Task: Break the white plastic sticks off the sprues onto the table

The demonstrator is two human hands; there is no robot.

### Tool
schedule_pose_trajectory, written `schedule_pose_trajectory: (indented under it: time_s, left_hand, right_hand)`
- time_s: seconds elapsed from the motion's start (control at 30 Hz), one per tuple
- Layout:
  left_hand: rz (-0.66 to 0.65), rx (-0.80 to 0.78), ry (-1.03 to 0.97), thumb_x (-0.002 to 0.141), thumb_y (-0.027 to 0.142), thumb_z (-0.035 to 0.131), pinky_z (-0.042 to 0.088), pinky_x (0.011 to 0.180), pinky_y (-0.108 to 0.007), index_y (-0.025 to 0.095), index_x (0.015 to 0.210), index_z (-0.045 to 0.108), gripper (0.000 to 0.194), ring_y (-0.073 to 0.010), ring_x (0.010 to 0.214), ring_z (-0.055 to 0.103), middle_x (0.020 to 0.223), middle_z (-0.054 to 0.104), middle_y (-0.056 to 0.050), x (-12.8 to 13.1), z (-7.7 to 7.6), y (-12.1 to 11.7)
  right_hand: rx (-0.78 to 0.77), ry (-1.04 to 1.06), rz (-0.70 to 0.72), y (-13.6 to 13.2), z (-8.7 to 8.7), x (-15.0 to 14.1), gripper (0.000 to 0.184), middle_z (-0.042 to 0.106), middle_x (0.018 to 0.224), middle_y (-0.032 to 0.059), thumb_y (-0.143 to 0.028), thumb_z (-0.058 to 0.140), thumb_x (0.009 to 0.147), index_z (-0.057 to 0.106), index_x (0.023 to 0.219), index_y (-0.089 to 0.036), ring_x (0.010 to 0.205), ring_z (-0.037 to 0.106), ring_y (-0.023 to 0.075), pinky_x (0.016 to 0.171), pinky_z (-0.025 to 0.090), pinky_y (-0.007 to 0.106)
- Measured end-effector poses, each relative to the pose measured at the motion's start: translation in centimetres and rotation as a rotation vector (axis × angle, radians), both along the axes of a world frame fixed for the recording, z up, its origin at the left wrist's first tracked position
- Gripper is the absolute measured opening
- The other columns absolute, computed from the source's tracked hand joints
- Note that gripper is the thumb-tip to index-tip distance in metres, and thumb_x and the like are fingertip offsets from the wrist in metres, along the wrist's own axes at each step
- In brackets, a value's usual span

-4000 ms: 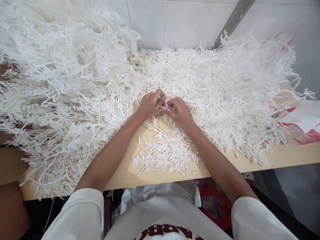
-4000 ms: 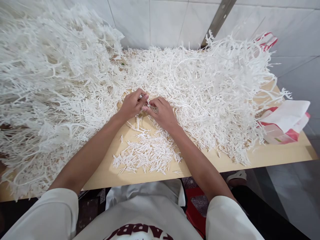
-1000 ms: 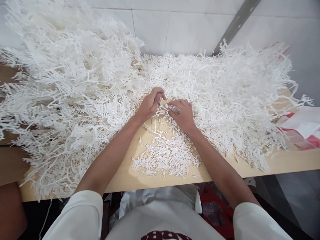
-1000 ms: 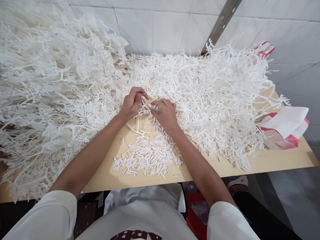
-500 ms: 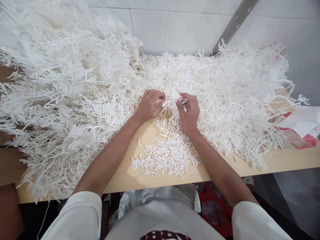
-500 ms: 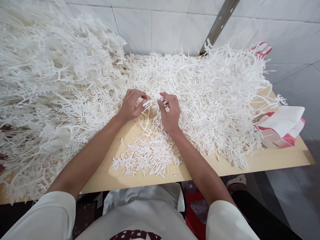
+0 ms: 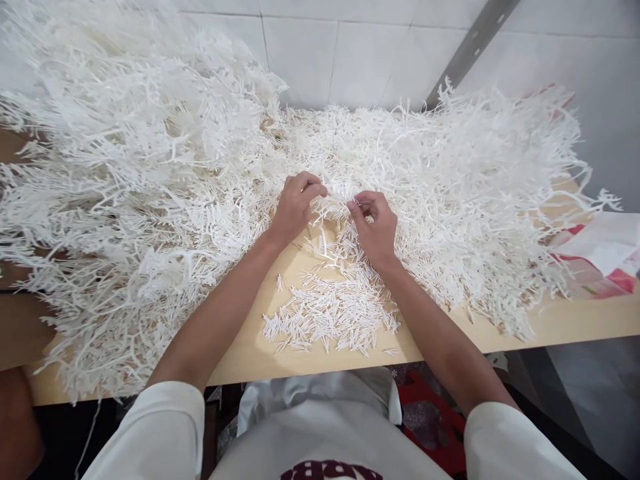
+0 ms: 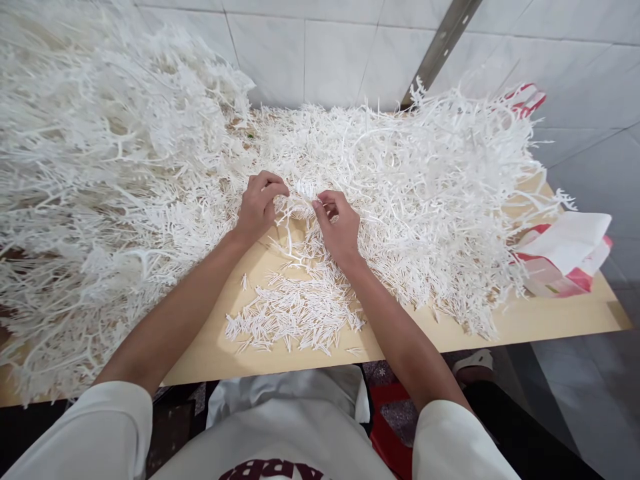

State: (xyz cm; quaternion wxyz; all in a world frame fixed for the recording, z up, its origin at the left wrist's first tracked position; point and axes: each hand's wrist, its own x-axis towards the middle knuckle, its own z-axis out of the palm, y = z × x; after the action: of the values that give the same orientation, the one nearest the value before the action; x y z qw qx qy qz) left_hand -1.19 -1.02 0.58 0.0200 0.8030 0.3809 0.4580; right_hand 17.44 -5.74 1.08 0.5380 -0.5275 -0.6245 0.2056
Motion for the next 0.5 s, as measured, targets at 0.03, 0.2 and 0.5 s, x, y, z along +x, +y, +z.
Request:
schedule_pose_trajectory:
  time_s: [0.03, 0.2, 0.5]
  left_hand:
    - [-0.016, 0.003, 0.023, 0.100, 0.020, 0.027, 0.040, 0.084, -0.036, 0.023, 0.087, 0.058, 0.033, -0.0156, 0.088, 0.058, 0.092, 0.063, -0.003, 0.07, 0.09, -0.08]
    - [-0.069, 0.042, 0.075, 0.092, 0.010, 0.035, 0.038, 0.083, -0.036, 0.022, 0.077, 0.053, 0.026, -0.0154, 0.086, 0.056, 0.091, 0.065, -0.001, 0.17, 0.15, -0.20]
    - [-0.048, 0.062, 0.120, 0.095, 0.036, 0.045, 0.037, 0.082, -0.039, 0.021, 0.066, 0.042, 0.033, -0.0168, 0.078, 0.053, 0.072, 0.061, -0.001, 0.34, 0.33, -0.52]
  right_hand:
    - [-0.011, 0.018, -0.010, -0.04, 0.08, -0.02, 0.021, 0.069, 0.085, -0.0027, -0.045, 0.064, 0.087, 0.062, 0.095, -0.026, 0.074, 0.063, 0.0109, 0.071, 0.053, 0.029]
    - [-0.001, 0.069, -0.028, -0.05, 0.22, -0.02, 0.018, 0.069, 0.087, -0.0024, -0.043, 0.064, 0.088, 0.060, 0.095, -0.026, 0.079, 0.065, 0.0115, 0.074, 0.054, 0.029]
    - [0.032, 0.120, 0.164, 0.08, -0.37, 0.26, 0.026, 0.068, 0.103, -0.0011, -0.043, 0.059, 0.092, 0.057, 0.115, -0.032, 0.089, 0.072, 0.0137, 0.088, 0.060, 0.035]
